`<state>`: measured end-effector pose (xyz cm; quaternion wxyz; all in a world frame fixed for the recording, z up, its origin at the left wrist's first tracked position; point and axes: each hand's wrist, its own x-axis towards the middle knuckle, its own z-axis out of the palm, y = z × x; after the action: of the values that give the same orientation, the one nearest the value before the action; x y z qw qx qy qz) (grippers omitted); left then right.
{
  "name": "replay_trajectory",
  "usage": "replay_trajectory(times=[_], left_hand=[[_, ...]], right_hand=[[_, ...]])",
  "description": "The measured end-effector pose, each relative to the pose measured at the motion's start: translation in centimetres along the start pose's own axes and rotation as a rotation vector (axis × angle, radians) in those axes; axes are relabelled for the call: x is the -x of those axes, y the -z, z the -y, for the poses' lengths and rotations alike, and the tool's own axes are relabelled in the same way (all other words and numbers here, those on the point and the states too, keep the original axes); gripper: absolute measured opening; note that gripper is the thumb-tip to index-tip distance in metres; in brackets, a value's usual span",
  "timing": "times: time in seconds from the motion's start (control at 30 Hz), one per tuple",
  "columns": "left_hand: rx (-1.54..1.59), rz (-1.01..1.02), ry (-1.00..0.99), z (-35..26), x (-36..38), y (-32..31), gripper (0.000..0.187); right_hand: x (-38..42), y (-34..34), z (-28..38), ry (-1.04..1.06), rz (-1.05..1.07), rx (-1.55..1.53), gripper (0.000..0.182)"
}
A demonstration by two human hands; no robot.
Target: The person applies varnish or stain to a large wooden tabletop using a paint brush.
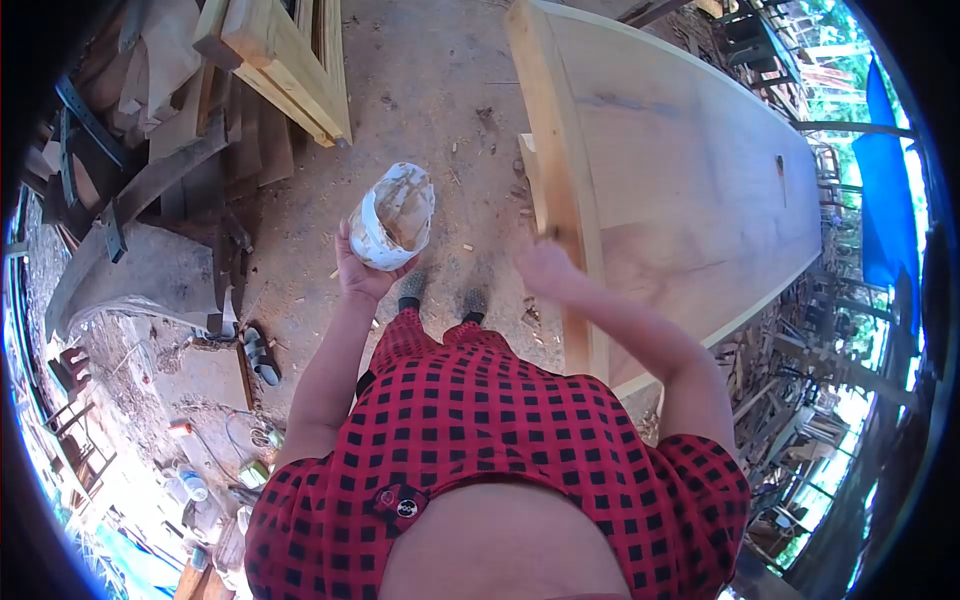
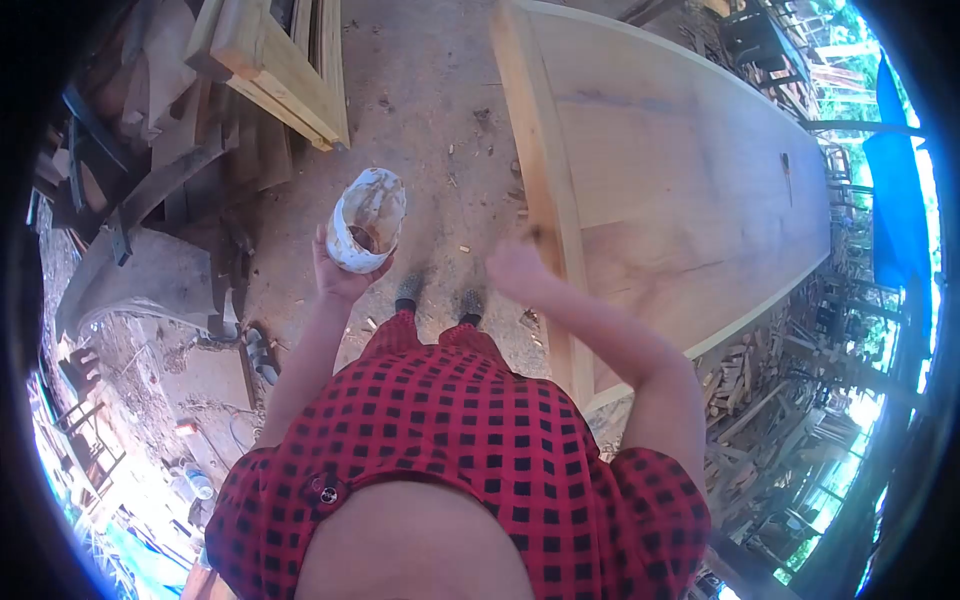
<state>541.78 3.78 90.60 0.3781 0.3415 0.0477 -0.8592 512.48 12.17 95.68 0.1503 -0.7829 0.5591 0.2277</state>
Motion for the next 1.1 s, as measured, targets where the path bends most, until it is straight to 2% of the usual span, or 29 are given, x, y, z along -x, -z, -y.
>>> replay_trajectory(times=[0.03, 0.1, 0.13, 0.2, 0.3, 0.4, 0.43, 0.5, 0.53, 0.6, 0.67, 0.73, 0.8, 0.87, 0.97, 1.1], left_hand=[[-0.004, 0.005, 0.007, 0.3, 0.1, 0.0, 0.087], [-0.011, 0.028, 0.03, 0.5, -0.1, 0.0, 0.087], [-0.015, 0.048, 0.047, 0.6, -0.3, -0.2, 0.086], [-0.026, 0.049, 0.068, 1.0, -0.7, -0.7, 0.086], [-0.06, 0.049, 0.104, 1.9, -1.4, -2.0, 0.085], [-0.12, 0.061, 0.151, 2.9, -2.5, -2.7, 0.084], [-0.145, 0.072, 0.164, 3.3, -2.6, -2.7, 0.084], [-0.167, 0.063, 0.189, 4.0, -2.3, -3.3, 0.085], [-0.172, 0.056, 0.195, 4.3, -2.1, -3.7, 0.085], [-0.19, 0.066, 0.192, 4.8, -1.8, -3.6, 0.085], [-0.199, 0.073, 0.185, 5.5, -1.0, -3.3, 0.086], [-0.203, 0.065, 0.184, 6.1, -0.1, -2.8, 0.087], [-0.214, 0.078, 0.203, 6.9, 0.3, -1.6, 0.089], [-0.241, 0.09, 0.24, 7.8, 0.6, -0.4, 0.091], [-0.2, 0.099, 0.31, 10.0, 1.5, 0.2, 0.086], [-0.314, 0.089, 0.374, 13.5, 3.5, 0.0, 0.086]], right_hand=[[1.8, -1.0, 1.0, 0.04, 0.106, -0.094, 0.015], [5.2, -2.6, 2.5, -0.028, 0.225, -0.22, 0.017], [5.5, -2.8, 2.1, -0.039, 0.226, -0.223, 0.017], [5.7, -3.1, 0.7, -0.102, 0.384, -0.371, 0.018], [3.9, -0.1, -2.6, -0.302, 0.111, -0.469, 0.016], [3.0, 5.7, -3.9, -0.266, -0.418, -0.401, 0.014], [2.9, 6.4, -3.7, -0.288, -0.417, -0.418, 0.014], [3.0, 7.1, -3.5, -0.188, -0.599, -0.379, 0.017], [3.6, 6.1, -3.3, -0.202, -0.607, -0.384, 0.017], [4.9, 3.0, -2.3, -0.188, -0.438, -0.244, 0.021], [8.3, 0.4, 0.2, -0.206, -0.334, -0.217, 0.021], [12.6, -1.7, 3.6, -0.218, -0.118, -0.203, 0.019], [17.6, -3.6, 6.3, -0.185, -0.074, -0.333, 0.018], [21.7, -5.4, 9.2, -0.246, 0.028, -0.459, 0.016], [26.3, -7.3, 12.1, -0.359, 0.099, -0.528, 0.014], [27.6, -9.0, 12.7, -0.461, -0.011, -0.555, 0.014]])
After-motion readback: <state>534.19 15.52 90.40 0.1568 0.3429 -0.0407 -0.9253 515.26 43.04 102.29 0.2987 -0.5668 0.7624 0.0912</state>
